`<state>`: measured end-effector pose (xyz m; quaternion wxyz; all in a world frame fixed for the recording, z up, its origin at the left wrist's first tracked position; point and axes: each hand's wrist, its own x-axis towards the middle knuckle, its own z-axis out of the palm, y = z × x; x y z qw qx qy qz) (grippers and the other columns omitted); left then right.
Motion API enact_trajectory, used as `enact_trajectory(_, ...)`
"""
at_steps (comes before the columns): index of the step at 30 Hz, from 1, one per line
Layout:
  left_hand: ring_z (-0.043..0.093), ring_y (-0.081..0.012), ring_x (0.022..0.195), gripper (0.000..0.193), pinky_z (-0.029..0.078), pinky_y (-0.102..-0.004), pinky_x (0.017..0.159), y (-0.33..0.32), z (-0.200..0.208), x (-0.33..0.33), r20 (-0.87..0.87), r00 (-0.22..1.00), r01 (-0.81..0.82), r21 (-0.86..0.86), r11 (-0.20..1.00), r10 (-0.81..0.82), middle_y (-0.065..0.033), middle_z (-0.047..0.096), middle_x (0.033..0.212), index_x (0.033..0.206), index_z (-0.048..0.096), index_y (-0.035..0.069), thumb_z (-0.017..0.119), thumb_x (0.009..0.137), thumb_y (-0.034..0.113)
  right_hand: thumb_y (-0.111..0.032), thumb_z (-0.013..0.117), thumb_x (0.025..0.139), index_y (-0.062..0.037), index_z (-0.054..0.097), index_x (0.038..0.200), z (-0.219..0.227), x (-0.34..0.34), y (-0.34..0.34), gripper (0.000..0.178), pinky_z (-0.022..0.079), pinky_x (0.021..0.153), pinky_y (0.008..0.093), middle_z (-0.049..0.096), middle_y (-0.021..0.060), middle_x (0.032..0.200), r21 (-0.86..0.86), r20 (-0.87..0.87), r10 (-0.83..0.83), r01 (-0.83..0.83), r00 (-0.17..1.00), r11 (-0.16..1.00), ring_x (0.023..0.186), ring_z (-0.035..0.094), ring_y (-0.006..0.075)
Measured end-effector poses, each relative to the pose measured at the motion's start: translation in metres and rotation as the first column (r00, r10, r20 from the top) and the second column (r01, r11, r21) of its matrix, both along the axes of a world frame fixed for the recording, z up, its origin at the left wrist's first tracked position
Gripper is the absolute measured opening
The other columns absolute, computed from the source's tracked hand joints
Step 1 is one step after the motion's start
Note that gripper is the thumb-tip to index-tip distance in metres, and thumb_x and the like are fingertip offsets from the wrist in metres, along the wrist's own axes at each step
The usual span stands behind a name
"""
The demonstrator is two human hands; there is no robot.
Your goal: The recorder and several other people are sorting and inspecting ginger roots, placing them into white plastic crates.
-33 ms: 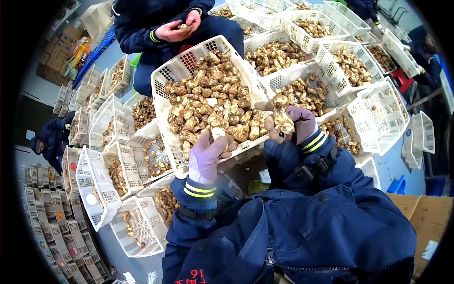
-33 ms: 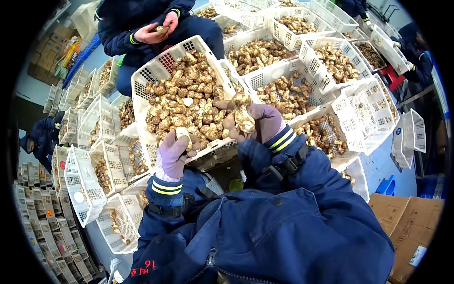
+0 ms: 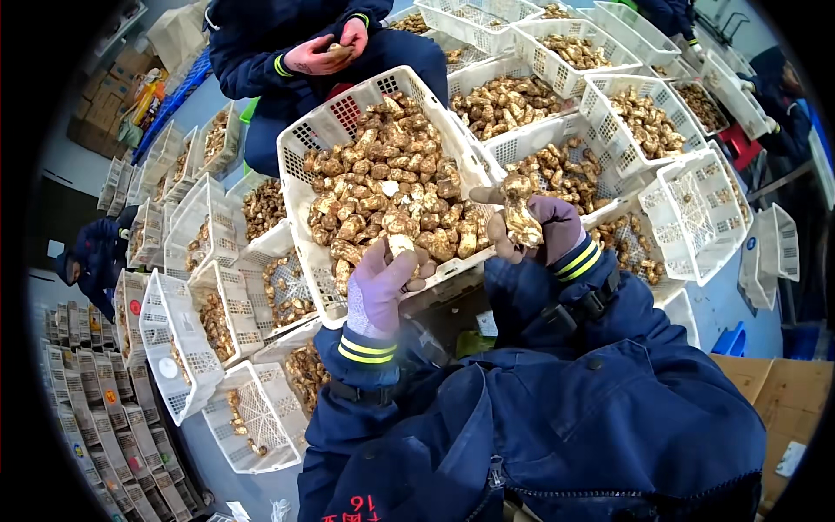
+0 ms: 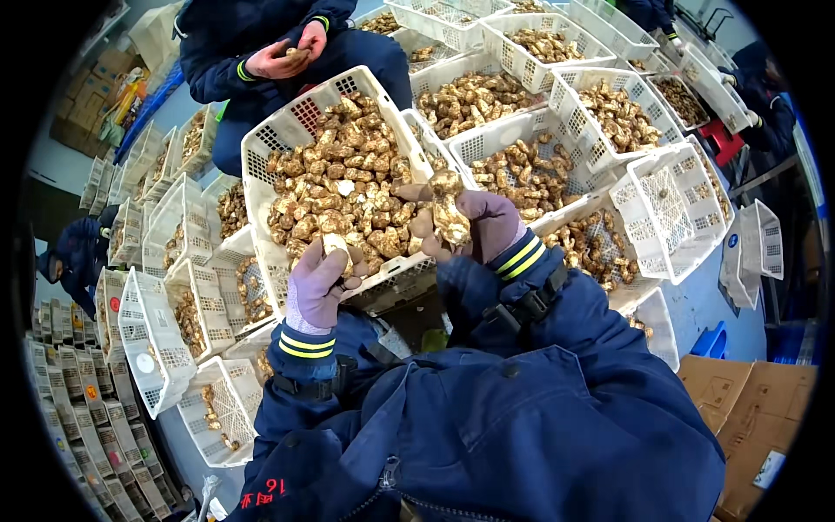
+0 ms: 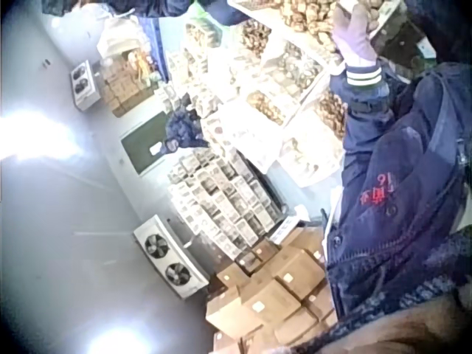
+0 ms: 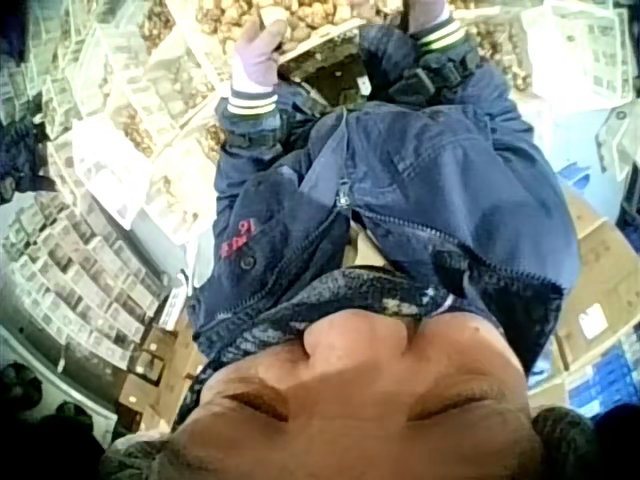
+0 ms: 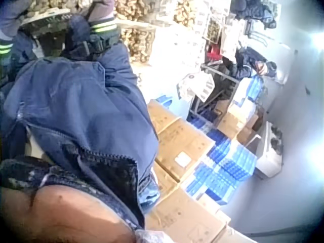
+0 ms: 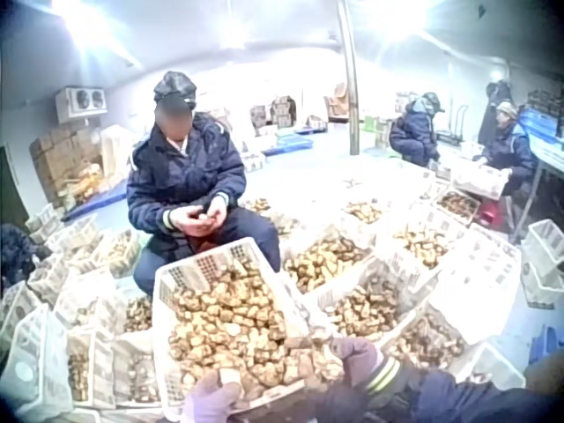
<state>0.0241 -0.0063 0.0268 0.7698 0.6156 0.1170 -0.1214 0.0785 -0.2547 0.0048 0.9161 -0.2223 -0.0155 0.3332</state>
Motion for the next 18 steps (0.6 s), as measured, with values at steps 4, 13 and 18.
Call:
enact_trajectory(4,0.059,-0.0128,0.078,0.030,0.047,-0.0227,0.066,-0.001,-0.001,-0.002,-0.016,1.000,0.001,-0.005,1.000,-0.001,-0.0096,0.061,0.091,0.105,0.055,-0.003,0.056,0.089,0.022,-0.014,0.041,0.084,0.0052,0.047,0.126,-0.008,0.004,-0.003,0.047,0.054,0.076,0.0392,0.063,0.0202,0.100,0.020,0.117,0.067,-0.070,0.991,0.997,0.088,0.063,0.0263)
enact_trajectory(13,0.057,-0.0236,0.105,0.043,0.047,-0.0417,0.092,0.001,-0.016,-0.003,0.236,0.971,0.054,-0.360,0.931,0.035,-0.0118,0.056,0.114,0.133,0.038,0.002,0.049,0.092,0.010,-0.013,0.057,0.086,-0.0009,0.058,0.097,0.015,0.001,0.025,0.016,0.050,0.068,0.0270,0.055,0.0066,0.083,-0.484,0.392,0.113,0.100,0.913,0.869,0.079,0.057,0.0142)
enact_trajectory(18,0.058,-0.0178,0.100,0.038,0.046,-0.0331,0.089,-0.004,-0.019,0.008,0.345,0.935,-0.021,-0.172,0.985,0.080,-0.0097,0.059,0.110,0.127,0.047,0.002,0.052,0.089,0.006,-0.020,0.059,0.084,0.0013,0.057,0.091,0.037,-0.006,0.039,0.023,0.051,0.065,0.0254,0.054,0.0048,0.081,-0.635,0.366,0.247,0.047,0.897,0.771,0.075,0.059,0.0123)
